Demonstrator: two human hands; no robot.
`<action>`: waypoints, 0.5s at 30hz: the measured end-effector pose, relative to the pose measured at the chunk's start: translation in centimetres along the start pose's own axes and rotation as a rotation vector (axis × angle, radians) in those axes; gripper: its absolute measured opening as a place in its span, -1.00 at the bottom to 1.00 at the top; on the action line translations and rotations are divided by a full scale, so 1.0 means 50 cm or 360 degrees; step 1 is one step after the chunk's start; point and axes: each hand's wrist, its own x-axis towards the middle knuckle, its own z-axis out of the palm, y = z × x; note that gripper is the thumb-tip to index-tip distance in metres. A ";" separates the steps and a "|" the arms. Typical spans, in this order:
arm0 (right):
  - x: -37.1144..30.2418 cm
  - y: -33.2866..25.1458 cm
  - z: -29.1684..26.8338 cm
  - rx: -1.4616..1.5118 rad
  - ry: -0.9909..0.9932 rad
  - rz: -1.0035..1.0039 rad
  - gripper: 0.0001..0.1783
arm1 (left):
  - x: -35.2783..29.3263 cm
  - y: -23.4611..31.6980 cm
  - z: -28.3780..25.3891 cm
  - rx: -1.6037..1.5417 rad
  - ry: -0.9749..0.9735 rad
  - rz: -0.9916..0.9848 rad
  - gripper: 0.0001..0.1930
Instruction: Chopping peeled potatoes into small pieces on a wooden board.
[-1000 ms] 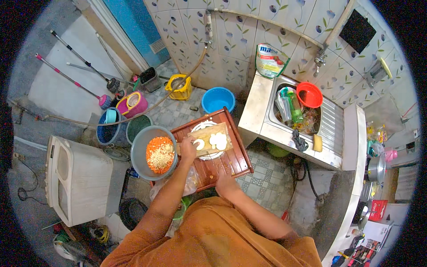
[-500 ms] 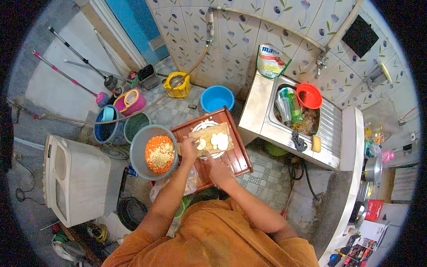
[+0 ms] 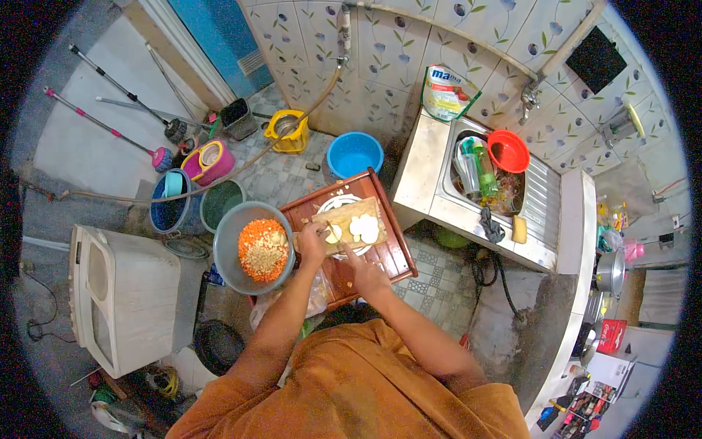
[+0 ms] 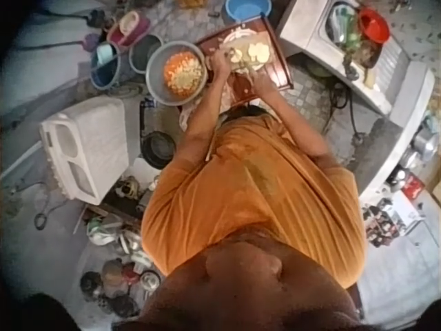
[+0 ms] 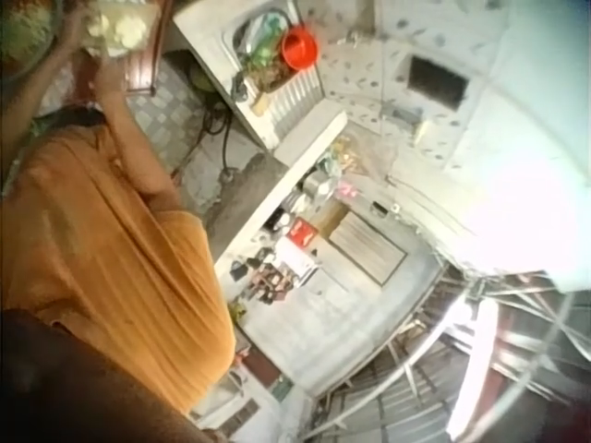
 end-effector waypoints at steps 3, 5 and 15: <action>-0.015 -0.022 -0.036 -0.0067 -0.0380 0.0115 -0.03 | -0.002 -0.023 0.008 -0.0034 0.0040 0.0037 -0.83; -0.020 -0.014 -0.009 -0.0037 -0.0123 0.0005 -0.18 | 0.006 -0.035 0.012 -0.0117 0.0047 0.0023 -0.83; -0.036 -0.005 0.023 -0.0032 0.0013 -0.0006 -0.20 | 0.009 -0.013 0.004 0.0069 -0.0015 -0.0049 -0.81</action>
